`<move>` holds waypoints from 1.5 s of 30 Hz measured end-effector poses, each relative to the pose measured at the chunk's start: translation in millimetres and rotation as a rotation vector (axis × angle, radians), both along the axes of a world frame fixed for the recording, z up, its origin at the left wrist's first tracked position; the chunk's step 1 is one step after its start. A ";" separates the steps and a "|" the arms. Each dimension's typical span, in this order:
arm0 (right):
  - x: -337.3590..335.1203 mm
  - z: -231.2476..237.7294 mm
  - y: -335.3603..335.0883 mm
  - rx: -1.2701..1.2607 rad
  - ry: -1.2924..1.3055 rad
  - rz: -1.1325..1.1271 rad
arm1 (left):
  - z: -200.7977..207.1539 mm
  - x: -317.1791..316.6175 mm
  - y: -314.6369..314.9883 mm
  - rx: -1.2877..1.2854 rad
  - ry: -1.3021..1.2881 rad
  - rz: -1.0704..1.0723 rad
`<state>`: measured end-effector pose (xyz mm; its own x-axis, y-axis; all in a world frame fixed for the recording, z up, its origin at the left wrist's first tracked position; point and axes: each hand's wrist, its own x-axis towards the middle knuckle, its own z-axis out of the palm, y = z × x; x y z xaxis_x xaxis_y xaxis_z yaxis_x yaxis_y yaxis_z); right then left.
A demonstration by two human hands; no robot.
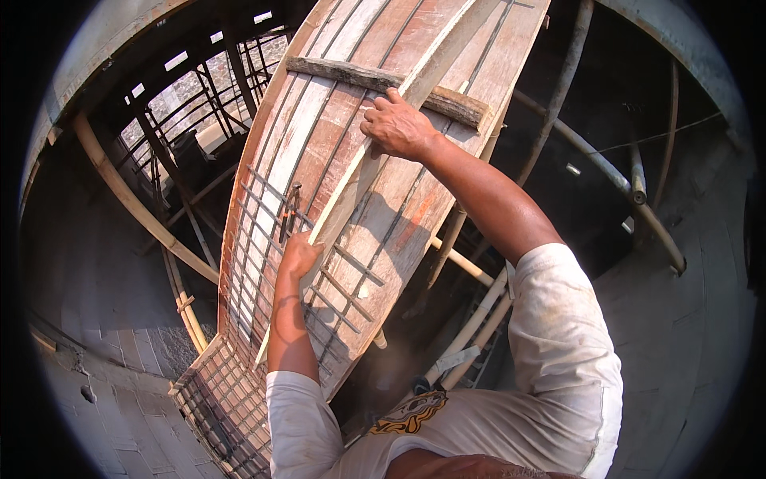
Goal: The person positions and secures a large curved wooden formwork panel against a rebar framework inside a cylindrical concrete structure. They repeatedly adjust the panel's alignment and press it into place with both hands, ensuring it fits the curved surface.
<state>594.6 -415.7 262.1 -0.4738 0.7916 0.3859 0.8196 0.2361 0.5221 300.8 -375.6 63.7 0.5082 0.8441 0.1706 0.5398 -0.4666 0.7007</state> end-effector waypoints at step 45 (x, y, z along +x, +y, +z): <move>196.0 8.1 52.7 0.004 0.646 -0.747 | -25.2 -17.8 7.9 0.021 0.050 0.051</move>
